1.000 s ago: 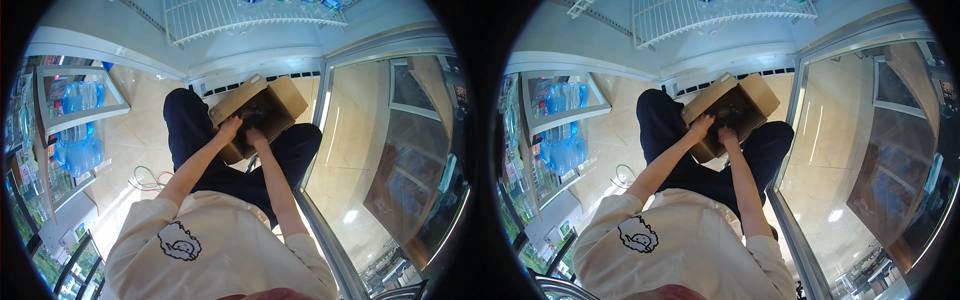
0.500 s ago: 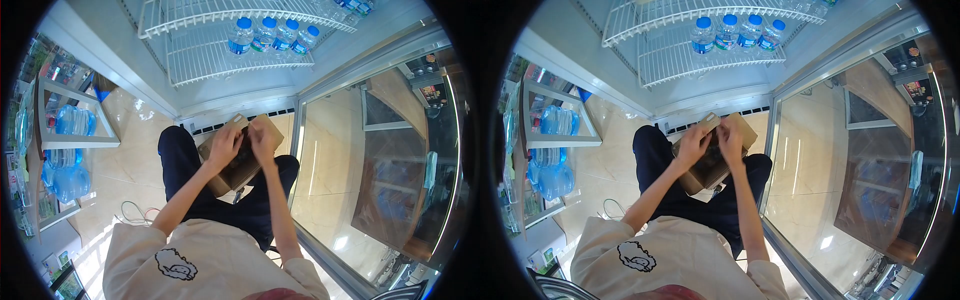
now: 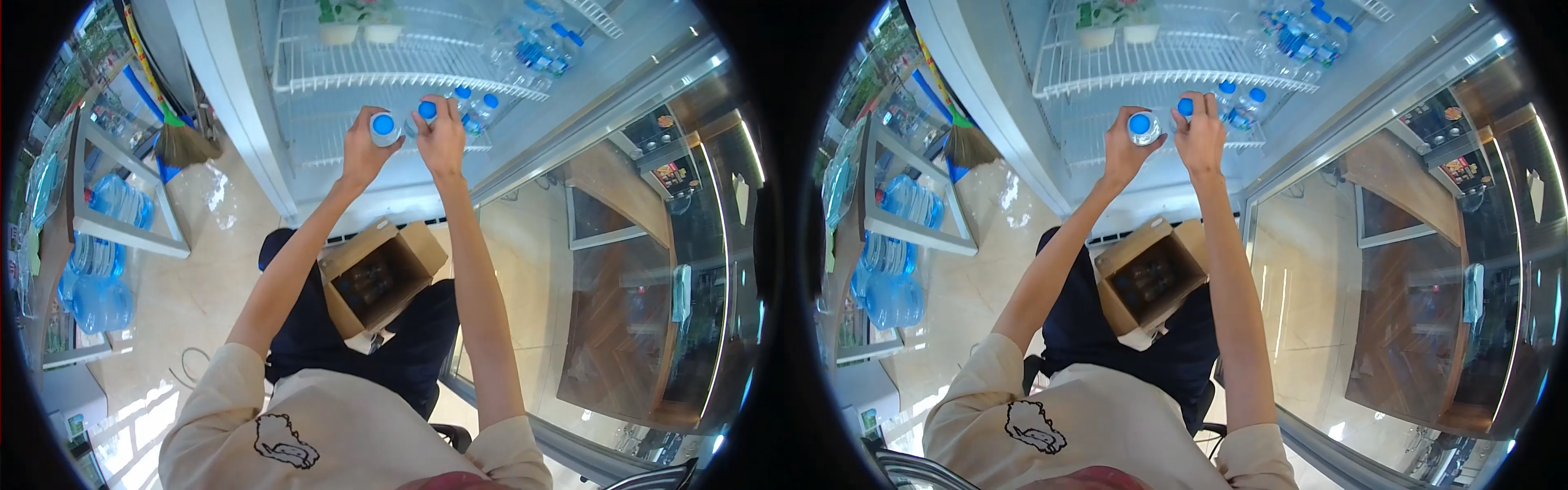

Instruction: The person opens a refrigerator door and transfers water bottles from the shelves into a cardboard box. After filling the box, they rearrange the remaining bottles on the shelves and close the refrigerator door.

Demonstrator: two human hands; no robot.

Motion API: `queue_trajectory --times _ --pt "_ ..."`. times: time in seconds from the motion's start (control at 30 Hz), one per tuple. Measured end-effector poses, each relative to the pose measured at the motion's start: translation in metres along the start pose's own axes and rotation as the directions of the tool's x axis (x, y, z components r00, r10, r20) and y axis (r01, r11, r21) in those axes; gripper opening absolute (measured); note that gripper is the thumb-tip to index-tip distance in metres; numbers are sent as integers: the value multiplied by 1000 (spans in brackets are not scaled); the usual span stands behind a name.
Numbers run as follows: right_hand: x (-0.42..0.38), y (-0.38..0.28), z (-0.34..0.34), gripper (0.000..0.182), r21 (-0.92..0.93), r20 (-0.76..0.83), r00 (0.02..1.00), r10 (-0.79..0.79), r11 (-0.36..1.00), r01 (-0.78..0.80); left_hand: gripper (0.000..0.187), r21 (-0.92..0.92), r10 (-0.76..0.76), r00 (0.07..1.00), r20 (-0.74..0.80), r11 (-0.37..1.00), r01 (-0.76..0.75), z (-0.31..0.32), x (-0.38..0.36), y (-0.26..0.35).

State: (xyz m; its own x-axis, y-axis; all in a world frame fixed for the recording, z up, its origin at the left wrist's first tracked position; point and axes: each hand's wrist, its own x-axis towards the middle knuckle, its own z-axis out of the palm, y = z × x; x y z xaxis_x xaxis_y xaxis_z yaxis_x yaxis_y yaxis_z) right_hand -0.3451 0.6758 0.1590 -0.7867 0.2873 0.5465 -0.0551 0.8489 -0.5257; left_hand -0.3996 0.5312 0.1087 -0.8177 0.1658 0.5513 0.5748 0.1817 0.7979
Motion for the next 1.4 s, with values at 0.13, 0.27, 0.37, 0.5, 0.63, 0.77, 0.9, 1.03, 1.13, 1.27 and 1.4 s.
queue_trajectory --times 0.13,0.27,0.37,0.5,0.63,0.77,0.9,1.03,1.13,1.27,1.4 --pt "-77 -17 -21 33 123 -338 934 -115 979 165 59 -94 95 969 -226 989 -119 -58 -68 27" --pt "-179 -26 -54 35 19 -534 833 -143 983 181 64 -200 52 946 -319 972 -121 -99 -140 30" --pt "-247 -24 -59 34 80 -319 948 9 997 17 57 -85 -124 986 -115 990 115 -116 -207 42" --pt "-290 -8 -28 32 76 211 951 225 966 -246 52 -60 -162 961 222 982 180 -97 -275 6" --pt "-332 32 28 31 -80 397 886 238 971 -225 50 141 -279 744 607 959 245 -61 -314 -39" --pt "-371 69 82 34 -184 453 811 371 929 -322 53 360 -316 557 768 932 32 -30 -341 -75" --pt "-401 77 105 39 -437 610 635 474 869 -230 54 377 -355 541 762 923 75 -14 -377 -118" --pt "-427 100 132 38 -530 742 422 521 841 -107 58 383 -386 478 789 917 108 -10 -369 -116" --pt "-405 96 126 34 -529 803 234 548 836 -146 57 421 -471 412 780 882 211 -5 -357 -114" --pt "-399 81 113 29 -483 756 362 546 838 -256 49 391 -469 511 721 883 258 1 -360 -119" --pt "-389 73 105 26 -165 542 670 508 846 -508 35 418 -514 539 667 858 300 12 -366 -132"
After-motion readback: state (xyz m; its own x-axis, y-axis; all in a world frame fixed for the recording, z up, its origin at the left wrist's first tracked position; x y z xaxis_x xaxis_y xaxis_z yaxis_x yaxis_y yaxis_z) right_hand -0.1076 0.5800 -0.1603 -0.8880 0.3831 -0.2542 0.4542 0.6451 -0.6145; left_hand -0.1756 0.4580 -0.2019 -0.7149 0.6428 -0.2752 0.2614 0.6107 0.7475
